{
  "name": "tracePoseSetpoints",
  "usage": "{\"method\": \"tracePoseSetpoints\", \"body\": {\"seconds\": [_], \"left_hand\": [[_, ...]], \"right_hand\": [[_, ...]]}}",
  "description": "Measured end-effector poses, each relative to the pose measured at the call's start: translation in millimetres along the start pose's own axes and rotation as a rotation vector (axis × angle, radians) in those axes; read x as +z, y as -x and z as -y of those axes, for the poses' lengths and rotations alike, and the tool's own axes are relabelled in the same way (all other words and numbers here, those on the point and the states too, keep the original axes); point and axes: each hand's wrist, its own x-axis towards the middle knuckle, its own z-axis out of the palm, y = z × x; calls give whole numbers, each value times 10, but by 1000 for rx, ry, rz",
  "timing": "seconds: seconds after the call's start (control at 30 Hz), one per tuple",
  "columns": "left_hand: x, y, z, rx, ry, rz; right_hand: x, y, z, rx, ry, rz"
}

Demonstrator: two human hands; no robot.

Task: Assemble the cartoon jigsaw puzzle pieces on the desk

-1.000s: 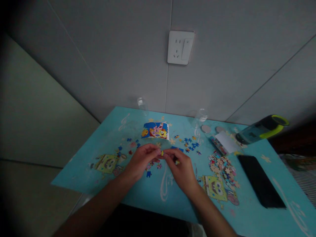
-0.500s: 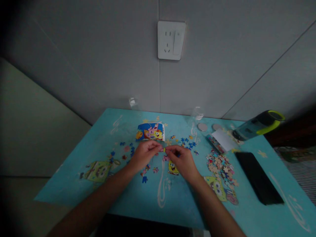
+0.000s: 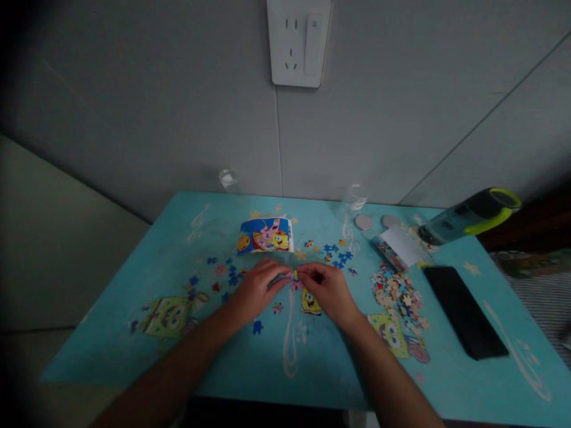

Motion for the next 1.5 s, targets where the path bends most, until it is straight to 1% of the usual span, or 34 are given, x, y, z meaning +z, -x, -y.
{"method": "tracePoseSetpoints", "body": {"seconds": [0.1,0.17,0.27,0.37,0.47,0.57,0.7,0.83,1.1,1.3,1.5], "left_hand": [[16,8,-21,15,-48,21],[1,11,-39,17,-72,35],[-47,17,-68,42,-113,72],[-85,35,-101,133,-157,195],[-93,62,-139,192,-215,312],[-91,84,-177,176,-247,344],[-90,94,-204,136,-284,341],[-61,103,-212,98,-295,317],[-20,124,-221,34,-293,277],[-16,135,-229,58,-266,273],[19,163,-247,72,-282,327]], "right_hand": [[2,19,-1,-29,13,23],[-26,18,7,-40,17,6],[-123,-14,1,-48,32,-117],[-216,-71,-50,-68,73,-262],[-225,-118,-118,-86,141,-333],[-175,-139,-157,-110,212,-326],[-141,-140,-168,-130,270,-306],[-150,-138,-170,-137,306,-303],[-129,-135,-162,-166,379,-243],[-131,-143,-164,-171,414,-228],[-132,-147,-150,-184,438,-228]]}}
